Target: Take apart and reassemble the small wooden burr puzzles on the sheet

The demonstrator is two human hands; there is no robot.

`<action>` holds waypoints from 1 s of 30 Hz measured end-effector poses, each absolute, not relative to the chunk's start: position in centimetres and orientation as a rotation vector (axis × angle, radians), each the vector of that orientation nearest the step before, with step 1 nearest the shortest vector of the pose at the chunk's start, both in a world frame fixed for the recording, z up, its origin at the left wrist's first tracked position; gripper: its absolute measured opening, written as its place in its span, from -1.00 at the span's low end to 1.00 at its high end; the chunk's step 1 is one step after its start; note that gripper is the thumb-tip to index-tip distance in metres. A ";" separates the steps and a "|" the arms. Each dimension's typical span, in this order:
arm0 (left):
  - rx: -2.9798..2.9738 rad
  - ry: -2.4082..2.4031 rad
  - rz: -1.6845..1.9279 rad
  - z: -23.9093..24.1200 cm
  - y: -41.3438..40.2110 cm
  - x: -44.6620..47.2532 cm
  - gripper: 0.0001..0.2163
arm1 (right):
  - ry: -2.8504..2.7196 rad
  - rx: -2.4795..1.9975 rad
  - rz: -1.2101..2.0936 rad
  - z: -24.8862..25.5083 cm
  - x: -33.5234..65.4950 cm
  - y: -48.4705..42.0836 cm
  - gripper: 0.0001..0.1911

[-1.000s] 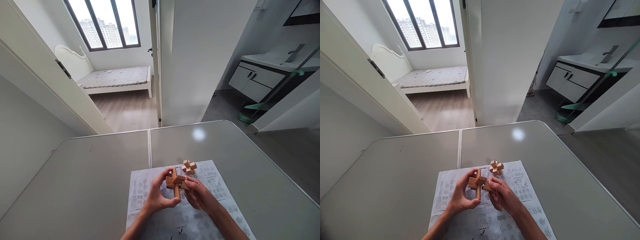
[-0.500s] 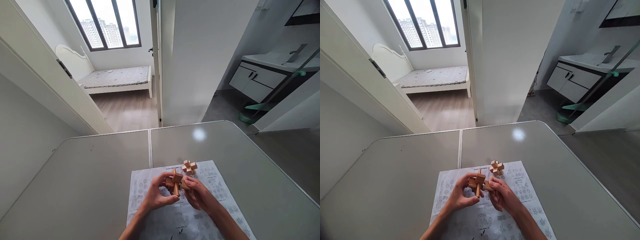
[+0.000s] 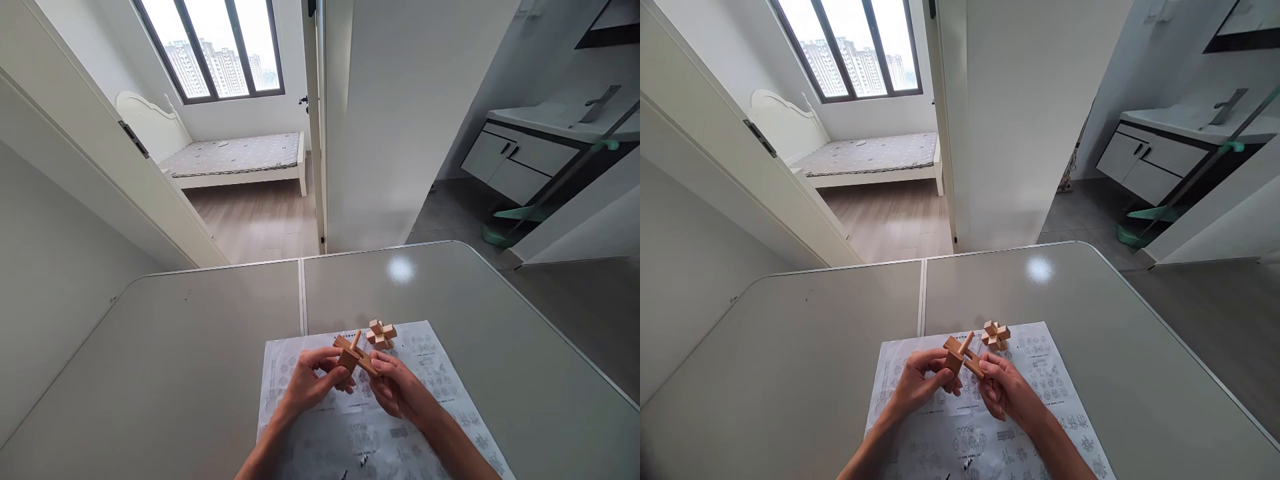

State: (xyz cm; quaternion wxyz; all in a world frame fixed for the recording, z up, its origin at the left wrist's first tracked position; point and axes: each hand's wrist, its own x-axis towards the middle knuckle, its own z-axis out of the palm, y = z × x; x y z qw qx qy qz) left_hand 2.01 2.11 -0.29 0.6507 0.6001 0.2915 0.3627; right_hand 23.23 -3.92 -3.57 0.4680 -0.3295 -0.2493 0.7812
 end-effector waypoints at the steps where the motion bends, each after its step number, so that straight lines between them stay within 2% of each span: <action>1: 1.363 0.663 0.827 -0.3 2.1 2.0 -0.60 | -0.612 -0.808 1.917 -3.6 23.2 -3.9 -0.63; 10: 1.379 0.656 0.752 0.6 2.1 1.9 -0.50 | -0.629 -0.797 1.891 -3.3 23.0 -3.9 -0.64; 22: 1.695 0.815 0.916 1.7 -0.4 0.6 -0.80 | -0.600 -0.823 1.841 -2.7 22.4 -4.1 -0.59; 26: 1.566 0.812 0.878 2.0 -1.3 -0.2 -0.75 | -0.571 -0.825 1.824 -2.8 22.6 -4.1 -0.56; 30: 1.597 1.020 0.864 1.9 -1.4 -1.4 -0.74 | -0.591 -0.813 1.832 -3.3 22.7 -4.2 -0.57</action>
